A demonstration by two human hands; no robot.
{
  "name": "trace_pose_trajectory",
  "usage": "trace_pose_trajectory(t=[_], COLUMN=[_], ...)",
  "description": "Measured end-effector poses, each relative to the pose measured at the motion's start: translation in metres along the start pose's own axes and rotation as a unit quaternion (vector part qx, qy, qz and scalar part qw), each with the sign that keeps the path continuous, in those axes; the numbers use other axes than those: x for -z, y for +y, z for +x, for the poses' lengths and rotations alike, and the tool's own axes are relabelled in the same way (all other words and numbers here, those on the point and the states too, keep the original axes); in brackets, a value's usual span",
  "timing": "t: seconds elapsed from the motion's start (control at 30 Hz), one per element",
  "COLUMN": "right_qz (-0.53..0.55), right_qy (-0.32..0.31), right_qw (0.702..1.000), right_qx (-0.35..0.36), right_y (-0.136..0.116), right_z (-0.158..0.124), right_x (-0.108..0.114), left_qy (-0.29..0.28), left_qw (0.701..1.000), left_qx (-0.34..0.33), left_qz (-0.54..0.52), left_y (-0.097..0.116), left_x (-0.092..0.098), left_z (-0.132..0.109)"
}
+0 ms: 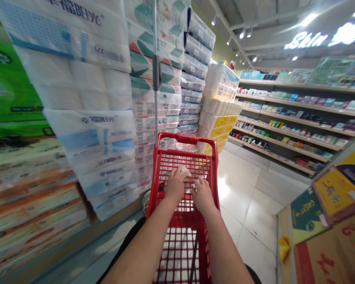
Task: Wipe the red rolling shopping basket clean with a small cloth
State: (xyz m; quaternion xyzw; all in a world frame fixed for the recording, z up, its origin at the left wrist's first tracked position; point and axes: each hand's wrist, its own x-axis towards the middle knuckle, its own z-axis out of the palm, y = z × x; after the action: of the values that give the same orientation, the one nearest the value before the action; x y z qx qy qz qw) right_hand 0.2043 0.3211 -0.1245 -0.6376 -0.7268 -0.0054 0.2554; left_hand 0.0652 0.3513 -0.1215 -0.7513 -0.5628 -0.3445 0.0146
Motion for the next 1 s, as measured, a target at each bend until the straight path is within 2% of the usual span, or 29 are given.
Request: trace_pose_trajectory(t=[0.1, 0.17, 0.33, 0.5, 0.57, 0.63, 0.7, 0.8, 0.87, 0.93, 1.0], right_qz=[0.000, -0.002, -0.001, -0.003, -0.008, -0.010, -0.011, -0.014, -0.013, -0.014, -0.016], right_qy=[0.000, -0.001, -0.002, -0.006, -0.019, -0.031, -0.038, -0.045, -0.047, -0.042, -0.036], right_qw=[1.000, 1.000, 1.000, 1.000, 1.000, 0.999, 0.999, 0.999, 0.999, 0.999, 0.999], right_qx=[0.001, 0.001, 0.005, 0.002, -0.006, -0.009, -0.011, -0.018, -0.020, -0.016, -0.011], right_y=[0.001, 0.001, 0.002, 0.001, 0.001, 0.002, 0.002, 0.002, 0.003, 0.003, 0.003], right_z=[0.000, 0.001, 0.001, 0.000, 0.001, 0.002, 0.002, 0.003, 0.003, 0.003, 0.003], right_x=[-0.001, -0.002, -0.002, -0.001, 0.000, 0.001, 0.002, 0.002, 0.002, 0.002, 0.001], left_qy=[0.050, 0.046, -0.021, 0.033, 0.004, -0.034, -0.037, 0.024, 0.039, 0.013, -0.029], left_qw=[0.997, 0.996, 0.999, 0.998, 1.000, 0.999, 0.998, 0.998, 0.995, 0.998, 0.999], left_qx=[0.063, 0.074, -0.032, 0.049, 0.027, -0.026, -0.043, 0.040, 0.081, 0.050, -0.033], left_qz=[0.020, 0.029, -0.006, -0.004, -0.004, -0.010, -0.004, 0.035, 0.048, 0.033, 0.002], left_y=[-0.006, -0.003, 0.004, 0.005, 0.009, 0.012, 0.010, 0.001, -0.001, 0.002, 0.006], left_x=[0.001, -0.003, -0.010, -0.003, -0.003, -0.003, -0.001, 0.006, 0.007, 0.005, 0.000], left_z=[0.001, -0.001, -0.004, -0.005, -0.007, -0.009, -0.009, -0.006, -0.005, -0.006, -0.008])
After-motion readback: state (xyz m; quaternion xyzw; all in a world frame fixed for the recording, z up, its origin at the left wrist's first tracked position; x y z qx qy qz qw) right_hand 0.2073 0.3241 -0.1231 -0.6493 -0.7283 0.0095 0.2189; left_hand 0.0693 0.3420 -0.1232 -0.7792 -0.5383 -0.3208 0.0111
